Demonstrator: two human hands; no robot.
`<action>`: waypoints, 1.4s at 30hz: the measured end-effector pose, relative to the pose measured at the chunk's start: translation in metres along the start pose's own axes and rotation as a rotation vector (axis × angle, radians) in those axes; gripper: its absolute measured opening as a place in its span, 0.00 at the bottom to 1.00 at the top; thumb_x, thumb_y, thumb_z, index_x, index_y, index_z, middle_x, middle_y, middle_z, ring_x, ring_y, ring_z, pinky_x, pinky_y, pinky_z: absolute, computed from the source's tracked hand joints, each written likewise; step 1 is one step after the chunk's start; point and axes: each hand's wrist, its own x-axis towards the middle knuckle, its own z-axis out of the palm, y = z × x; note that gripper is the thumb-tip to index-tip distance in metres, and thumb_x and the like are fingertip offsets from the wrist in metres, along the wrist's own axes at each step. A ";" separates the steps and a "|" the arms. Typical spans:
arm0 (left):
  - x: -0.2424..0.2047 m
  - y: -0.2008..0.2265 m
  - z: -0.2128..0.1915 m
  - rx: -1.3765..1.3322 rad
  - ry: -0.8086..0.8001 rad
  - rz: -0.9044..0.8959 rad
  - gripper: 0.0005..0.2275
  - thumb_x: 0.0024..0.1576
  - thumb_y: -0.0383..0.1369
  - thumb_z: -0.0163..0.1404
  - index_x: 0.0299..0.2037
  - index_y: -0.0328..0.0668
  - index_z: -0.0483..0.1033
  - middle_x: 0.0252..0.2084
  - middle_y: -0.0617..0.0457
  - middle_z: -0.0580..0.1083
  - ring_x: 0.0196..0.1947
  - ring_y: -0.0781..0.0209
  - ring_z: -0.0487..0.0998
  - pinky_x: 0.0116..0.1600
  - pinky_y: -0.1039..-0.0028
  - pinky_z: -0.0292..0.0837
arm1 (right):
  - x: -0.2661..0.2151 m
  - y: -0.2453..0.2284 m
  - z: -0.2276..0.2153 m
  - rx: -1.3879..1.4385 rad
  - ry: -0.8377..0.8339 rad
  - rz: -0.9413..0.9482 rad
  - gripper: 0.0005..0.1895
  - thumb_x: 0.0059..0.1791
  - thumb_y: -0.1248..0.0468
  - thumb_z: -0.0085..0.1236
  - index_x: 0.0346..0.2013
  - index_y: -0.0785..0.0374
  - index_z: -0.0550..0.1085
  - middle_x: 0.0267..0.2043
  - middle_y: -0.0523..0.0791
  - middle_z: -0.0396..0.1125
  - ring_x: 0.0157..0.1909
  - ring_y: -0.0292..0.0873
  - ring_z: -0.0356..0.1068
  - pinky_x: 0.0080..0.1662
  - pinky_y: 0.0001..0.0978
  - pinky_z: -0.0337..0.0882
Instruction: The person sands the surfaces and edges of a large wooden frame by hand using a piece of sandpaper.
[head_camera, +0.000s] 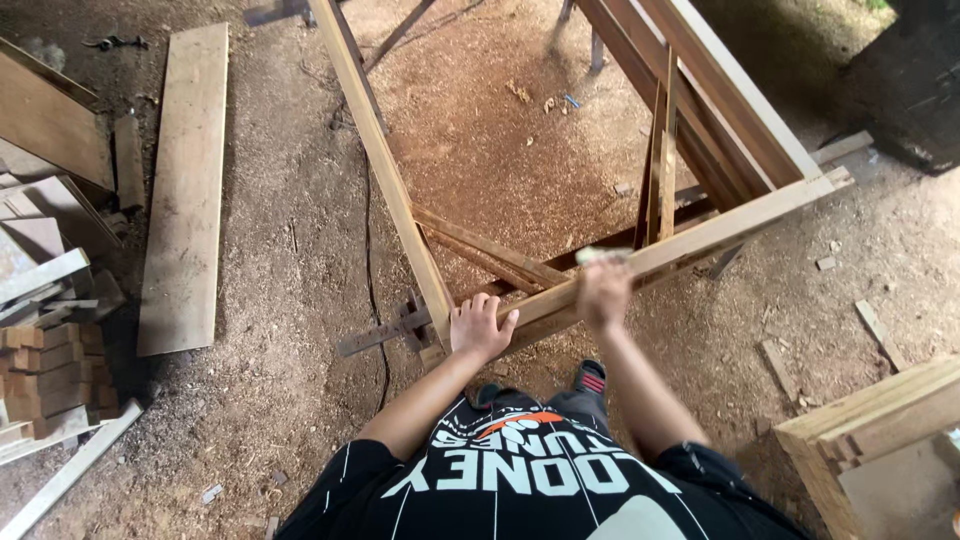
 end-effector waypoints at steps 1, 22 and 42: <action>0.000 0.000 0.002 0.005 -0.040 -0.018 0.21 0.60 0.51 0.37 0.48 0.43 0.71 0.47 0.47 0.71 0.48 0.49 0.72 0.54 0.56 0.63 | -0.014 -0.006 0.011 -0.223 -0.027 -0.181 0.06 0.51 0.73 0.40 0.34 0.65 0.68 0.42 0.49 0.59 0.46 0.48 0.61 0.53 0.41 0.65; 0.073 0.095 0.062 -0.074 0.201 0.054 0.21 0.64 0.41 0.34 0.62 0.36 0.62 0.70 0.42 0.58 0.72 0.45 0.52 0.73 0.54 0.48 | 0.001 0.037 -0.054 -0.564 -0.144 -0.935 0.14 0.57 0.64 0.35 0.49 0.58 0.72 0.55 0.43 0.65 0.60 0.49 0.63 0.63 0.43 0.61; 0.082 0.099 0.080 -0.159 0.545 0.199 0.12 0.66 0.35 0.36 0.50 0.39 0.68 0.50 0.40 0.77 0.49 0.48 0.78 0.53 0.60 0.73 | 0.052 0.051 -0.105 -0.626 -0.384 -0.861 0.12 0.58 0.71 0.36 0.41 0.63 0.72 0.49 0.46 0.69 0.52 0.46 0.69 0.57 0.36 0.65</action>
